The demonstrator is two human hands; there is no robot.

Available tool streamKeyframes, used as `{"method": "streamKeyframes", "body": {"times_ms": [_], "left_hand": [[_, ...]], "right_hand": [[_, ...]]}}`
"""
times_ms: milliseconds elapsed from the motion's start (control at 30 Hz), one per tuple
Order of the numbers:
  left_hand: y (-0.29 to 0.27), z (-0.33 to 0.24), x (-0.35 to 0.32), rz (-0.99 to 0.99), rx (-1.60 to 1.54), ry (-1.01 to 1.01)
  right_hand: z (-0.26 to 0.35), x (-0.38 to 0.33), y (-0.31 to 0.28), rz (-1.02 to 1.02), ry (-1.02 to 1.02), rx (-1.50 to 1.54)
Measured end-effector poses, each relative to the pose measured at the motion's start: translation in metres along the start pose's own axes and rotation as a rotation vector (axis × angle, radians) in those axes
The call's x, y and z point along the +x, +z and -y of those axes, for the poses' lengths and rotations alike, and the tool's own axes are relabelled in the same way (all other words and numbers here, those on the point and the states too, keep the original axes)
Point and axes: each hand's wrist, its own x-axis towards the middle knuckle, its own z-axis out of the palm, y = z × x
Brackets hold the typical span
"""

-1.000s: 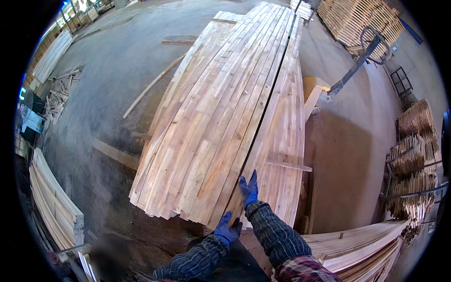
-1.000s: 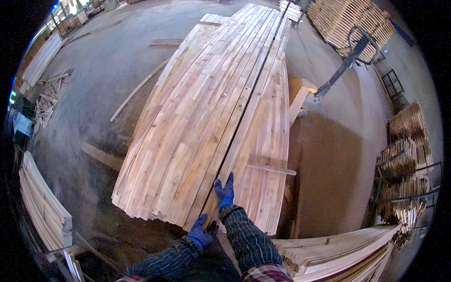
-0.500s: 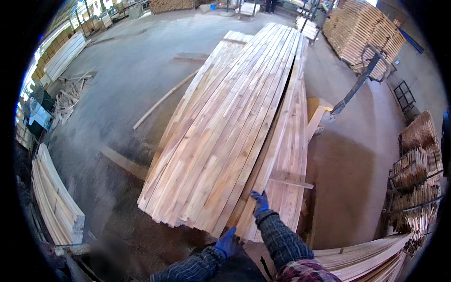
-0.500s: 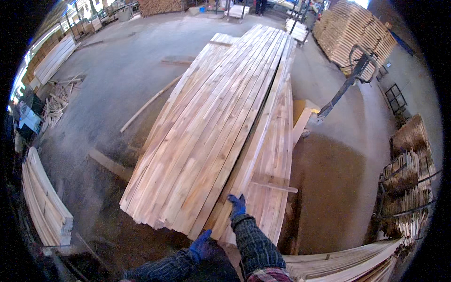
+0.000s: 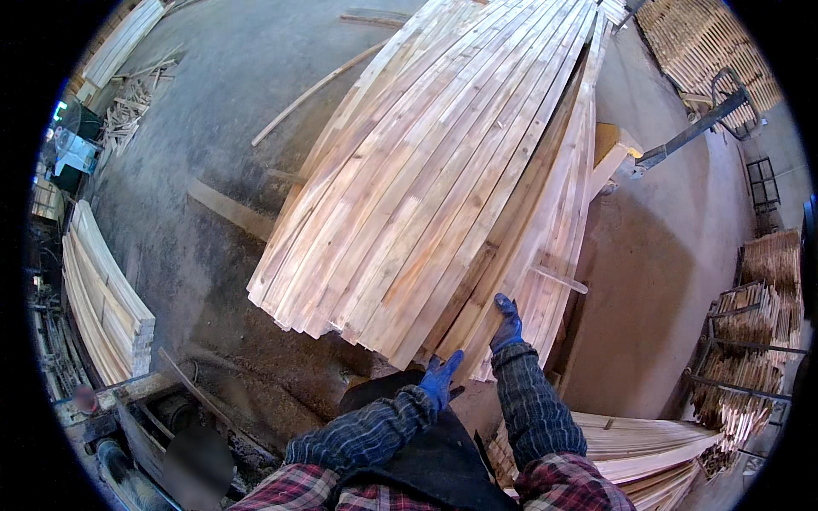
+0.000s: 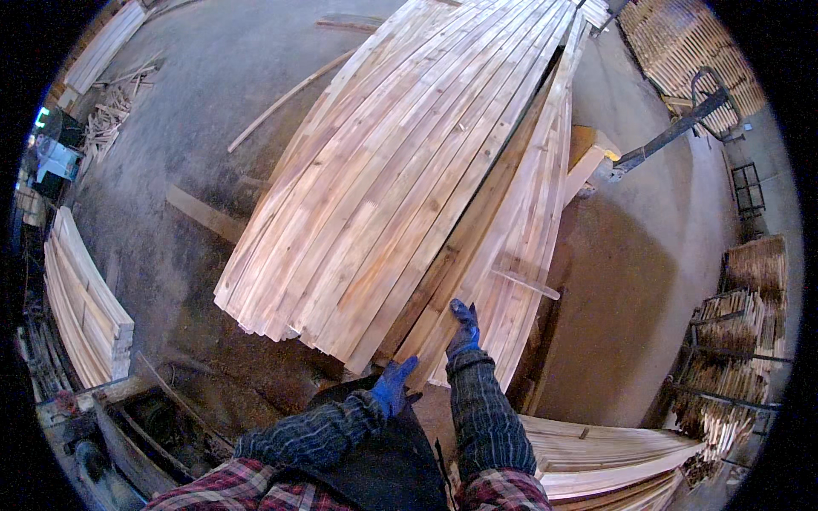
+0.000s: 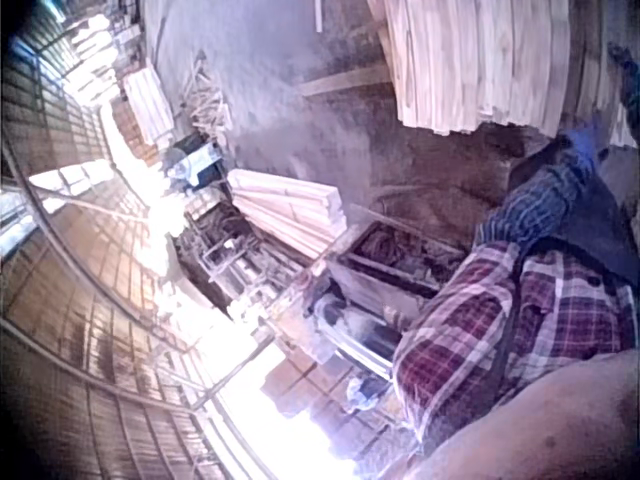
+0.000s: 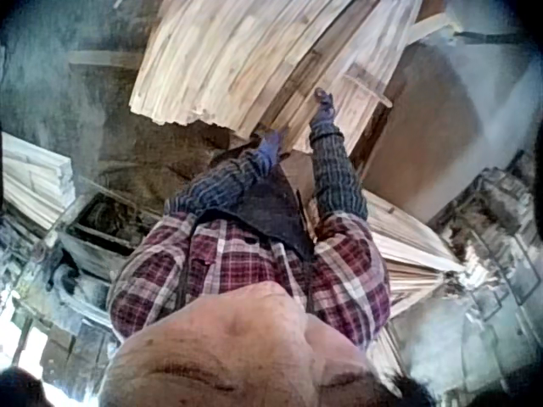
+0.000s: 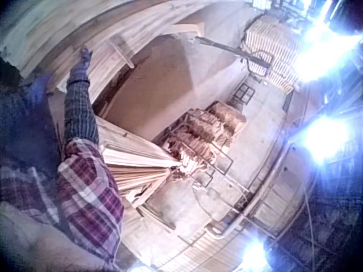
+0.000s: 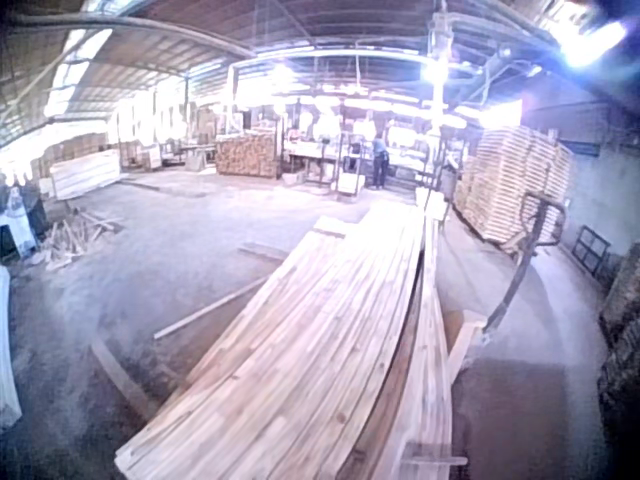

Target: The person picks up thin wood planks from a large stack and feeds them individually into a roller machine.

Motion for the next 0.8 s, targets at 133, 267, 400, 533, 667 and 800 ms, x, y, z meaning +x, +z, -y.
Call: {"method": "streamKeyframes", "body": {"times_ms": [133, 267, 400, 533, 667, 800], "left_hand": [[-0.008, -0.004, 0.001, -0.057, -0.034, -0.069], [-0.045, -0.005, 0.027, 0.006, 0.786, 0.354], [0.002, -0.033, -0.017, -0.162, 0.986, 1.068], [0.030, -0.057, 0.038, -0.062, 0.992, 0.956], [0.049, -0.056, 0.060, -0.171, 1.184, 0.660], [0.015, -0.050, 0.093, 0.091, 1.285, 0.979]], "right_hand": [[-0.009, 0.003, 0.005, -0.003, -0.019, -0.021], [-0.017, -0.005, 0.020, -0.030, -0.109, -0.094], [-0.020, -0.007, 0.028, -0.019, -0.281, -0.230], [-0.034, 0.003, 0.012, -0.128, -0.355, -0.301], [-0.029, -0.004, 0.022, -0.152, -0.302, -0.330], [-0.011, -0.032, 0.050, 0.100, -0.109, -0.024]]}}
